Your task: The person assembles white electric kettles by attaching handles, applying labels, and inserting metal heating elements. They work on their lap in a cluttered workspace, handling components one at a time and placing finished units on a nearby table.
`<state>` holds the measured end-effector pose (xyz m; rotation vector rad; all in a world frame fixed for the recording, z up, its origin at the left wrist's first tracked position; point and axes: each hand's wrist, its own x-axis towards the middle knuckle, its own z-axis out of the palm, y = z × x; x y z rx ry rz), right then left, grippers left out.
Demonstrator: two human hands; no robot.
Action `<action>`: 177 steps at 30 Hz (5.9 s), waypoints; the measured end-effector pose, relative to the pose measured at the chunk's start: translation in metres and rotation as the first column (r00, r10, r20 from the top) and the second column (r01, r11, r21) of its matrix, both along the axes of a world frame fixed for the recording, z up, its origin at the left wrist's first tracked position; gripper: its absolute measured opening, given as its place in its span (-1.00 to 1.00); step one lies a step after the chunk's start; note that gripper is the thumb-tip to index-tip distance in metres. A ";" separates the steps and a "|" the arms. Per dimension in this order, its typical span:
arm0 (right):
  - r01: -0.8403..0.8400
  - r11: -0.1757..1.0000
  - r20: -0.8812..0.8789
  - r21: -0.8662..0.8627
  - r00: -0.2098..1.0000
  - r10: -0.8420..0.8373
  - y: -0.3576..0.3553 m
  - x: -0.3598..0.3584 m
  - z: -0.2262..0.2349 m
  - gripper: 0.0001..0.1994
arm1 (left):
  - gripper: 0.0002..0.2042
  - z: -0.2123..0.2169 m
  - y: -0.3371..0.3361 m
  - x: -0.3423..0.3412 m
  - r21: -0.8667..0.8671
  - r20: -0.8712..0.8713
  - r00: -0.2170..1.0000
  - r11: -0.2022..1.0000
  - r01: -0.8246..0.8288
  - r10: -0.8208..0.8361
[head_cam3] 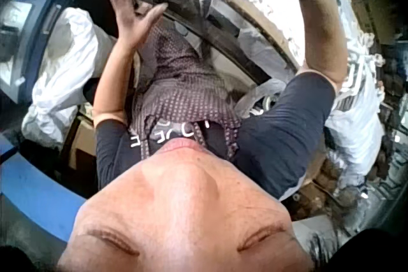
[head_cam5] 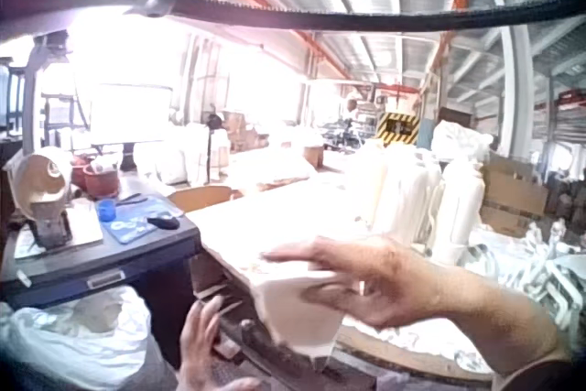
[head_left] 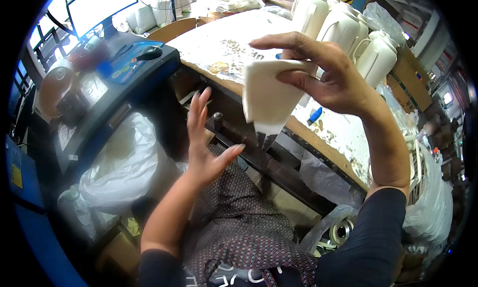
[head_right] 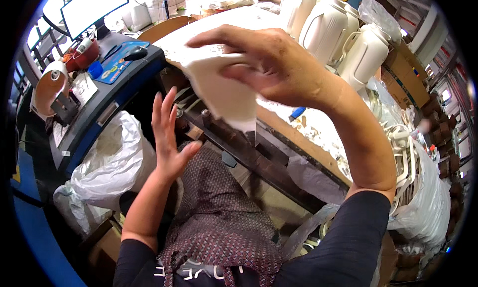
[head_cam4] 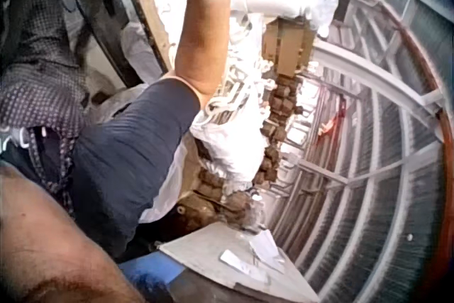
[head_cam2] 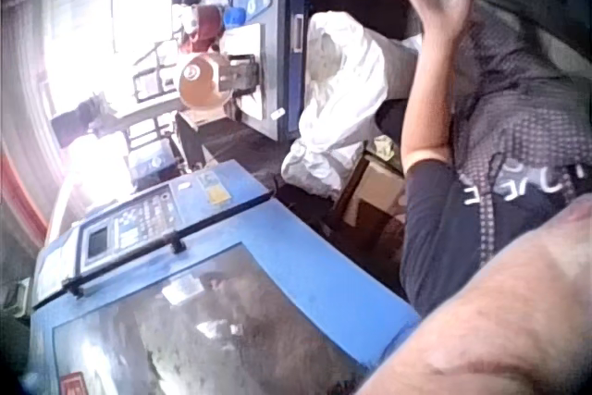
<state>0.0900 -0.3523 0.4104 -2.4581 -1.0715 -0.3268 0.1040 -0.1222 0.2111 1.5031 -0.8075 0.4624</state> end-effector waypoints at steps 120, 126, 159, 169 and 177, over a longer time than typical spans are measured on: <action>0.957 0.256 -0.046 0.133 0.264 -0.963 -0.272 0.184 -0.299 -0.21 | -0.52 -0.194 0.080 -0.127 0.684 -0.373 0.808 0.724 -0.093 0.457; 0.964 0.212 -0.089 0.163 0.229 -0.969 -0.269 0.183 -0.295 -0.24 | -0.52 -0.162 0.083 -0.094 0.630 -0.188 0.891 0.747 -0.214 0.414; 0.934 0.200 -0.393 0.297 0.310 -0.866 -0.283 0.200 -0.281 -0.47 | -0.45 -0.087 -0.284 0.224 0.828 0.160 0.950 0.560 0.019 -0.268; 0.991 0.100 -0.264 0.092 0.121 -0.957 -0.271 0.198 -0.276 -0.38 | -0.45 -0.087 -0.283 0.224 0.830 0.158 0.952 0.558 0.017 -0.264; 0.966 0.259 0.008 -0.001 0.259 -0.966 -0.275 0.195 -0.284 -0.38 | -0.45 -0.083 -0.283 0.222 0.829 0.152 0.951 0.559 0.027 -0.271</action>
